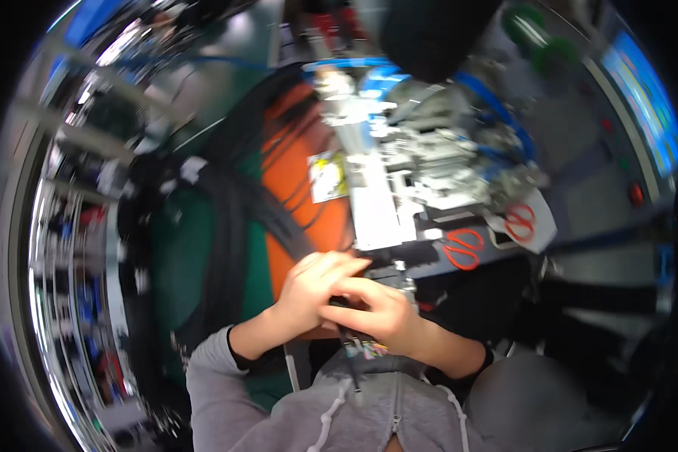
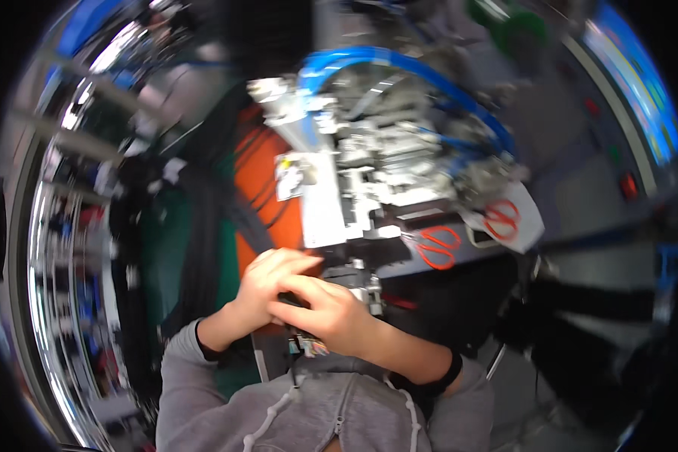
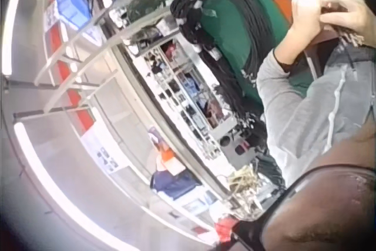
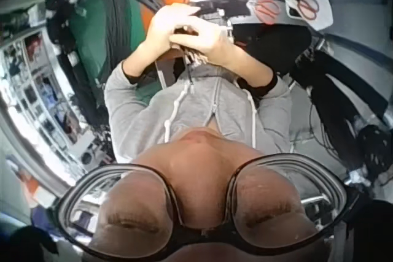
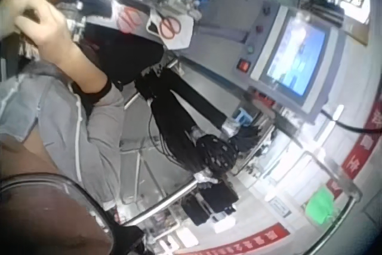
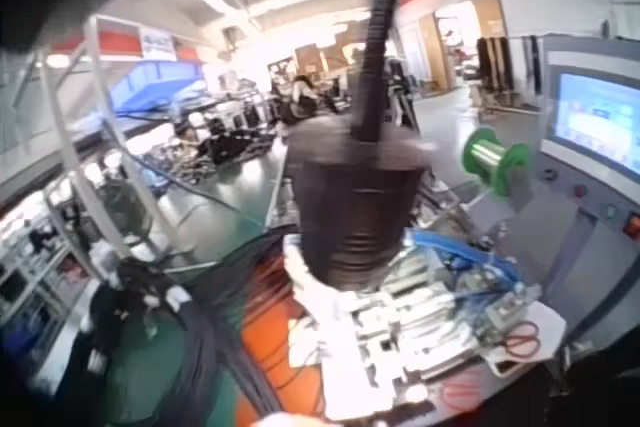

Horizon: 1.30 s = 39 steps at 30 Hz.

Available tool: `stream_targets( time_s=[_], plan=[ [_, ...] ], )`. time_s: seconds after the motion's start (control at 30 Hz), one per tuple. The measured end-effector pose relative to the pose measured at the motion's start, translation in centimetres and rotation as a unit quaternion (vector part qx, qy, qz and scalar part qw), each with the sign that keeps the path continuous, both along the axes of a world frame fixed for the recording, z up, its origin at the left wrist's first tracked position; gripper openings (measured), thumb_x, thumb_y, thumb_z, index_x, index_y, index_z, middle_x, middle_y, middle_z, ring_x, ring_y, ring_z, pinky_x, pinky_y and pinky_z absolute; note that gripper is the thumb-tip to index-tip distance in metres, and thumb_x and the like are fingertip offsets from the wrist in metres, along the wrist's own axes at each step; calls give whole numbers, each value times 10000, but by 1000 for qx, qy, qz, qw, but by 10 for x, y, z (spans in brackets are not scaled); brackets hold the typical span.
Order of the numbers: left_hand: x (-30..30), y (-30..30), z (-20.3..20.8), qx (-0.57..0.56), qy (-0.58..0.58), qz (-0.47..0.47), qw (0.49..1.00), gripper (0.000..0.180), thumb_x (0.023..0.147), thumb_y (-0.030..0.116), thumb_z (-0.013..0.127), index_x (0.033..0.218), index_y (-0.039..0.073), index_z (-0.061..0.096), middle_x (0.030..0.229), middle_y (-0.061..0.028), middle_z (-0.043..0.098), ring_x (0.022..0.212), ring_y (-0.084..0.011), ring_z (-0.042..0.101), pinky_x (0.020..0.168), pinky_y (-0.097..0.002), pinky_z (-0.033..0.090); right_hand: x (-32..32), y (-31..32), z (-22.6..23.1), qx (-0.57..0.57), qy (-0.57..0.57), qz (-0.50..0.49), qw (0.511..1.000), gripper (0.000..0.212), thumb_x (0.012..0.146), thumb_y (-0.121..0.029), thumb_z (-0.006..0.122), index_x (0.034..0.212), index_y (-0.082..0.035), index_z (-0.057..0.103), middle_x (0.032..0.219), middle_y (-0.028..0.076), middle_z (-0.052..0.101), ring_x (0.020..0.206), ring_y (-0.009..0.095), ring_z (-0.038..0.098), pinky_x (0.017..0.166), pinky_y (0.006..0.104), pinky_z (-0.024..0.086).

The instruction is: The person inserts the ends of wires into a machine, presses a button on a screen, and then moves a bundle of cables from a rack to the work surface before resuming the wire insertion.

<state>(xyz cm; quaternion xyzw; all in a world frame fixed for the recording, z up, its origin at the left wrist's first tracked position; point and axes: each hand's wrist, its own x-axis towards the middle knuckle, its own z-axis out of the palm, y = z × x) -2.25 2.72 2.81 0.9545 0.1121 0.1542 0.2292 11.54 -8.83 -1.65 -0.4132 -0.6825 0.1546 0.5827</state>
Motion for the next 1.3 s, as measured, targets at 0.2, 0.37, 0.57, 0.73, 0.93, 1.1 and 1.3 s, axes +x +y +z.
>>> stream_targets(
  time_s=[0.2, 0.37, 0.57, 0.73, 0.93, 1.1, 1.3],
  plan=[
    [-70, 86, 12, 28, 18, 105, 994, 819, 691, 273, 832, 1377, 13, 467, 1379, -178, 456, 1339, -345, 400, 1115, -425, 321, -8, -6, -3, 21, -52, 16, 998, 311, 720, -78, 707, 1019, -1, 672, 1021, 148, 638, 788, 247, 651, 634, 315, 534],
    [-121, 248, -41, -174, -237, 613, 733, 845, 857, 458, 687, 1414, -88, 363, 1403, -301, 394, 1309, -410, 403, 1085, -455, 339, -16, -11, -14, 46, -126, 48, 990, 299, 740, -55, 655, 1030, 17, 659, 1020, 150, 642, 781, 232, 650, 616, 295, 532],
    [-123, 316, -81, -159, -237, 691, 665, 1036, 687, 535, 792, 1320, -186, 403, 1370, -425, 372, 1293, -488, 408, 1074, -443, 371, -17, -14, -16, 43, -131, 32, 990, 267, 738, -56, 649, 997, 8, 644, 988, 98, 632, 798, 197, 632, 630, 277, 526],
    [-81, 314, -52, -85, -217, 754, 614, 904, 653, 373, 805, 1232, -214, 434, 1311, -442, 375, 1167, -476, 502, 1008, -446, 433, -18, -13, -16, 32, -129, 27, 991, 249, 750, -66, 631, 989, -3, 604, 970, 65, 579, 788, 182, 594, 647, 277, 506],
    [-33, 323, -50, -103, -262, 743, 608, 909, 681, 403, 802, 1228, -205, 404, 1284, -395, 359, 1084, -464, 552, 921, -472, 489, -19, -10, -18, 5, -112, 5, 994, 229, 748, -79, 622, 962, -12, 574, 903, 63, 518, 767, 184, 570, 651, 284, 502],
    [-27, 358, -71, -70, -201, 760, 614, 973, 694, 486, 806, 1235, -209, 393, 1283, -396, 355, 1132, -504, 503, 936, -491, 480, -19, -6, -17, -33, -95, -15, 995, 233, 747, -75, 620, 965, -15, 565, 920, 69, 504, 787, 195, 569, 653, 291, 506],
    [-43, 302, -46, -87, -157, 594, 784, 982, 774, 464, 766, 1351, -197, 325, 1399, -376, 365, 1301, -433, 417, 1077, -435, 367, -16, -7, -18, -43, -40, -6, 998, 251, 758, -39, 628, 1006, -18, 594, 984, 92, 544, 867, 224, 613, 694, 305, 531]
  ],
)
